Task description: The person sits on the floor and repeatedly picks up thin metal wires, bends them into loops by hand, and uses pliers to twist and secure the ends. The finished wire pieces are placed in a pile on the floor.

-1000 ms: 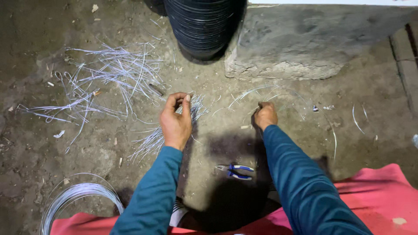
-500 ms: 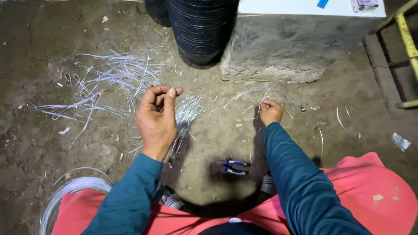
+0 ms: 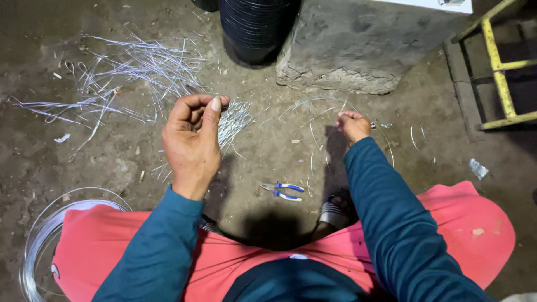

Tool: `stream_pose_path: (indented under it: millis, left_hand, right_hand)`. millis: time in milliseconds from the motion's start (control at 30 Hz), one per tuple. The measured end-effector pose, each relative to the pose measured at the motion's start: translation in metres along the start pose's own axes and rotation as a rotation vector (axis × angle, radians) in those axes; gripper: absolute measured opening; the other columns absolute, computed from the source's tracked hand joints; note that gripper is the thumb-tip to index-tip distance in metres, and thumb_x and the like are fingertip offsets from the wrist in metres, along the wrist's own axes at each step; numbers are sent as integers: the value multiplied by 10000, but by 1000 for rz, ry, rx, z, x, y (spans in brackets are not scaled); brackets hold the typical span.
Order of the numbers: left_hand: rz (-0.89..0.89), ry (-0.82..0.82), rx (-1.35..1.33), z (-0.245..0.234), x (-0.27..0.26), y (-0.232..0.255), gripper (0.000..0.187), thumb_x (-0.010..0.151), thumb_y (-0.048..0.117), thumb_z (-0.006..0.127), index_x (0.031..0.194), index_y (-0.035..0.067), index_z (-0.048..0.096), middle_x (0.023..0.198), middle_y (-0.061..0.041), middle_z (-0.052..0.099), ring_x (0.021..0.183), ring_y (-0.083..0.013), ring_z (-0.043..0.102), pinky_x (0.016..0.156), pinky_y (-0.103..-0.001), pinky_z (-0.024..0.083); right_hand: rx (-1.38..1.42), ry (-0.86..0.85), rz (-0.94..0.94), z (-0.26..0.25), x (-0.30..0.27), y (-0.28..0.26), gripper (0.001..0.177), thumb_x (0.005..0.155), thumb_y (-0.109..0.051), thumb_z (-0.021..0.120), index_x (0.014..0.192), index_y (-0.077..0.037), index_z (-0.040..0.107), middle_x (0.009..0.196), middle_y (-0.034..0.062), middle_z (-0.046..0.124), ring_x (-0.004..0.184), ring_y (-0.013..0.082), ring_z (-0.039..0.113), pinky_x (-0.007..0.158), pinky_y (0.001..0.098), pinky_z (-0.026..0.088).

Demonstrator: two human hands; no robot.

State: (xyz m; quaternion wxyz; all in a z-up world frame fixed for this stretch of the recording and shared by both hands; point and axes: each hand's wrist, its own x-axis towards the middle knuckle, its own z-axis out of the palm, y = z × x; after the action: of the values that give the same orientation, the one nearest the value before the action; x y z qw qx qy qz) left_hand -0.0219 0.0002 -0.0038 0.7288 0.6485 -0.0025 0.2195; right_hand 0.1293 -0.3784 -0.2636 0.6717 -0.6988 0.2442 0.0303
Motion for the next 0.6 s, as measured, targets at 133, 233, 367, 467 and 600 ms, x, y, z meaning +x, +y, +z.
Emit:
stream_pose_path:
  millis: [133,233,367,467,600]
  left_hand:
    - [-6,9,36,-3,-4,-11,109,1073,77,634,1103,-20,597,1066,-113,761,1002,-111,721,918,-246,581]
    - [13,23,125,-6,-3,-19,109,1108,89,592,1122,-14,561,994,-94,755,915,-88,687,799,-232,521]
    - [126,43,139,-8,2,-27,102,1153,102,551,1167,7,517,917,-49,681,867,-73,676,790,-230,557]
    - [105,64,181,-7,2,-29,120,1129,114,546,1185,14,512,843,-13,622,741,-61,614,641,-221,539]
    - [174,47,304,-1,5,-28,127,1142,140,565,1196,28,540,775,-37,605,696,-89,573,618,-267,465]
  right_hand:
    - [168,5,69,-18,-3,-6,134,981,-115,659,1079,-86,573,889,67,723,718,170,674,602,316,545]
    - [150,-7,103,-29,-11,-26,165,956,-62,602,1106,-107,551,942,65,746,792,179,722,674,312,584]
    - [196,-199,80,-32,-22,-62,111,1002,-113,621,1109,-96,601,966,70,737,848,186,720,731,317,580]
    - [251,-344,79,-28,-34,-86,106,1011,-117,603,1109,-82,624,953,71,721,860,197,712,770,340,591]
    - [289,-542,101,-20,-58,-119,80,1027,-123,619,1090,-74,628,915,52,675,847,190,668,783,351,568]
